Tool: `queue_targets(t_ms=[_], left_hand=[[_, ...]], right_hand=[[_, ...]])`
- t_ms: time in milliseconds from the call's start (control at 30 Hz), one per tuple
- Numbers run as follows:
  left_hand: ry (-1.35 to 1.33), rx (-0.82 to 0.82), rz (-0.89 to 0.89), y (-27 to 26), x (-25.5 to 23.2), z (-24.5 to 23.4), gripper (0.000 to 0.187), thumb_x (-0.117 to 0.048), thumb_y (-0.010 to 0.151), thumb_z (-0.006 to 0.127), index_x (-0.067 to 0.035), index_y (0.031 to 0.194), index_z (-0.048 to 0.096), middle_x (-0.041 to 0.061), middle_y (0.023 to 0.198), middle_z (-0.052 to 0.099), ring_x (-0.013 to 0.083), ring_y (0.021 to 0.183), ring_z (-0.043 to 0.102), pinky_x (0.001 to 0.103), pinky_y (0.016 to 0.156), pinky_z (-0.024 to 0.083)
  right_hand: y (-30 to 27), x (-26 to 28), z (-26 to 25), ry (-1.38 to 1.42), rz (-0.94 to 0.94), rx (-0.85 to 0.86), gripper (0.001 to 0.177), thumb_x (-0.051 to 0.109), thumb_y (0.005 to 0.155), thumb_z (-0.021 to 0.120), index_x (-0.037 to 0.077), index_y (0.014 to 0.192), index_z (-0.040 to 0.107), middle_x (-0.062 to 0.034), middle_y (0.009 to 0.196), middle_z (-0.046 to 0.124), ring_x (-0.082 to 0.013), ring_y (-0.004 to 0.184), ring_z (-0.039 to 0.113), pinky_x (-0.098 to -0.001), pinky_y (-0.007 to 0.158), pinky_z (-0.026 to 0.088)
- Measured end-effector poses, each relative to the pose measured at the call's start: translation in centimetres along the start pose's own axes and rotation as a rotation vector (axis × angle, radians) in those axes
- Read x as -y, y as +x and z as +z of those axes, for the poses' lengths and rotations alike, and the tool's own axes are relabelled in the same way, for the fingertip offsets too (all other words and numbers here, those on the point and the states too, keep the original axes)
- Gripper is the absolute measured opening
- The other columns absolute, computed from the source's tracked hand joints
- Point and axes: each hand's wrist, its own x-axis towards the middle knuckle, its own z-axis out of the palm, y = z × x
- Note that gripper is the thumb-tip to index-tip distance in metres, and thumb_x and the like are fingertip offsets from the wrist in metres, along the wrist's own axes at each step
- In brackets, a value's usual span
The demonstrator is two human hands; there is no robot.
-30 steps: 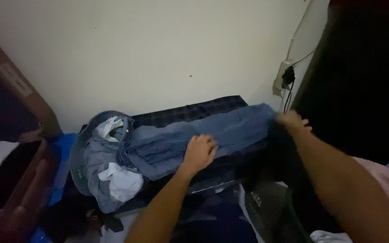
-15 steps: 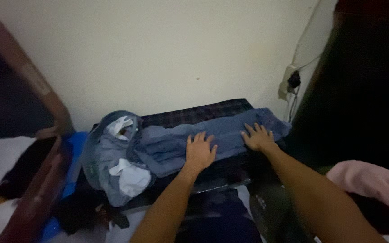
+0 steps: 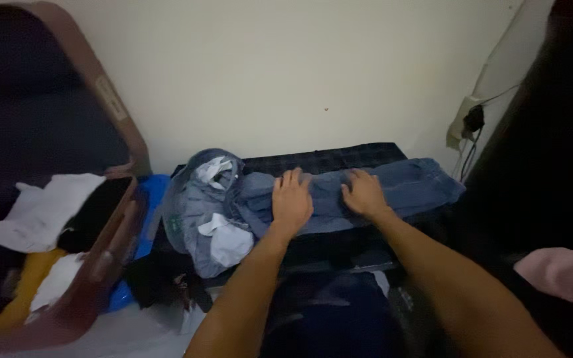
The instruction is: The person folds a gray garment and places it into an open suitcase. They then fold a pair of blue jeans and place them into the suitcase as well. Finally, they pick up a black garment from a laundry basket.
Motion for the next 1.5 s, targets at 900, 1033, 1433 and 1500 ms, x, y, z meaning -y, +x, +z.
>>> queue_targets(t_ms=[900, 1033, 1433, 1500], left_hand=[[-1.037, -0.048, -1.026, -4.4, 17.5, -4.5, 0.044, -0.042, 0.094, 0.065, 0.0, 0.1, 0.078, 0.022, 0.101, 0.077, 0.0377, 0.097, 0.073, 0.044, 0.081, 0.054], [-0.826, -0.129, -0.751, -5.6, 17.2, -6.6, 0.033, -0.036, 0.093, 0.068, -0.006, 0.102, 0.077, 0.017, 0.096, 0.077, 0.0309, 0.087, 0.076, 0.041, 0.077, 0.056], [-0.045, 0.213, 0.044, -14.9, 6.2, -10.2, 0.041, -0.034, 0.078, 0.074, -0.01, 0.109, 0.067, 0.013, 0.104, 0.067, 0.0313, 0.101, 0.065, 0.048, 0.081, 0.051], [0.154, 0.142, 0.104, -15.5, 6.4, -9.1, 0.051, -0.03, 0.074, 0.076, -0.009, 0.119, 0.064, 0.013, 0.114, 0.062, 0.0307, 0.111, 0.059, 0.049, 0.085, 0.047]], right_hand=[[-2.2, 22.8, 1.9, 0.455, -0.465, -0.033, 0.069, 0.031, 0.077, 0.078, -0.007, 0.129, 0.053, -0.0301, 0.123, 0.059, -0.048, 0.113, 0.058, -0.0522, 0.096, 0.047], [-0.1, 23.2, 5.0, 0.407, -0.201, 0.137, 0.049, 0.03, 0.077, 0.076, -0.001, 0.114, 0.064, -0.0246, 0.109, 0.07, -0.0433, 0.103, 0.067, -0.05, 0.088, 0.054], [6.9, 19.1, 12.3, 0.409, -0.078, 0.216, 0.038, 0.033, 0.078, 0.076, -0.002, 0.094, 0.075, -0.0247, 0.094, 0.076, -0.0353, 0.091, 0.076, -0.0454, 0.083, 0.058], [7.1, 18.6, 12.4, 0.464, -0.024, 0.205, 0.039, 0.033, 0.078, 0.076, -0.002, 0.097, 0.075, -0.0242, 0.094, 0.076, -0.034, 0.09, 0.076, -0.0446, 0.082, 0.058]])
